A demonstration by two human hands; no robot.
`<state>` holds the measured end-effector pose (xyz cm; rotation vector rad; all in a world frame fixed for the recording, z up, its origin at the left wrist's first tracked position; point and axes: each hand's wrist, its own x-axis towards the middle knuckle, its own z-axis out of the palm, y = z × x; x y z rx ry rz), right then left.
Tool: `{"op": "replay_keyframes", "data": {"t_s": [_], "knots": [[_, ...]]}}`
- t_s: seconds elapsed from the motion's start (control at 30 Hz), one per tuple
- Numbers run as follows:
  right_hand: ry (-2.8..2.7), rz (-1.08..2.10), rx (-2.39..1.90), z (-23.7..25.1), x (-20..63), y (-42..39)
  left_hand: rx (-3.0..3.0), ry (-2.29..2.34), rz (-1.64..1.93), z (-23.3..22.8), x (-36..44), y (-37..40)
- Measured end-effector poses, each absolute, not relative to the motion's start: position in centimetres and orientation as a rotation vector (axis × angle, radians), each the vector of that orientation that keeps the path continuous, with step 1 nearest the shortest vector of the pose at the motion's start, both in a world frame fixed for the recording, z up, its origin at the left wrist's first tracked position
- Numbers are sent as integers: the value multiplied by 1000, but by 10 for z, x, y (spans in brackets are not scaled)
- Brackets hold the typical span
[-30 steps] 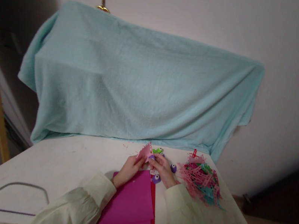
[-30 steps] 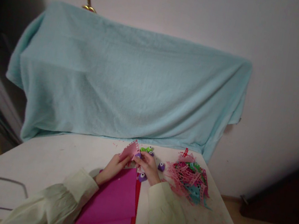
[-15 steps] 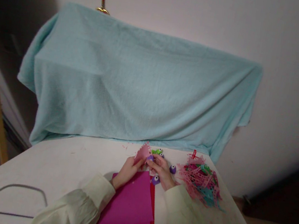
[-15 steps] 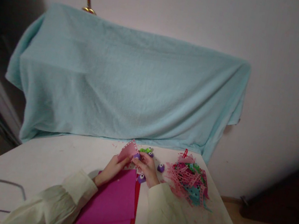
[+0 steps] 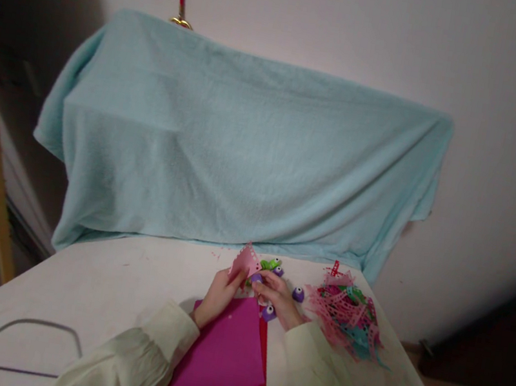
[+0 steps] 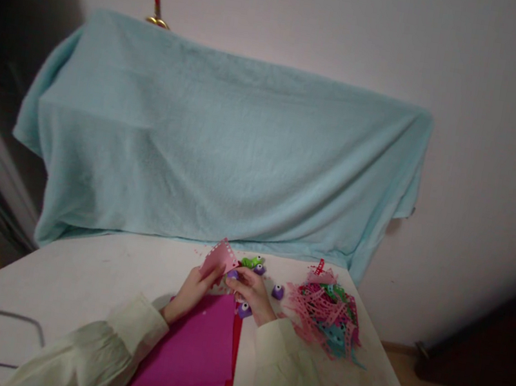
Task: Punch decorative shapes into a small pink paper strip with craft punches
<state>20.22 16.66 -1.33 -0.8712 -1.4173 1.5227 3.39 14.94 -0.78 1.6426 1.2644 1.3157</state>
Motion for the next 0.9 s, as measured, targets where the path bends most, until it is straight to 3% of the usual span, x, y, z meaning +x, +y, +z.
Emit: {"op": "replay_keyframes", "data": {"t_s": [0.53,0.9], "knots": [[-1287,1556,-848,-8,204,163,1589,1289,1299,-16,34,154],[-1670,871,-978,-6,199,154,1534,1320,1333,-18,30,157]]}}
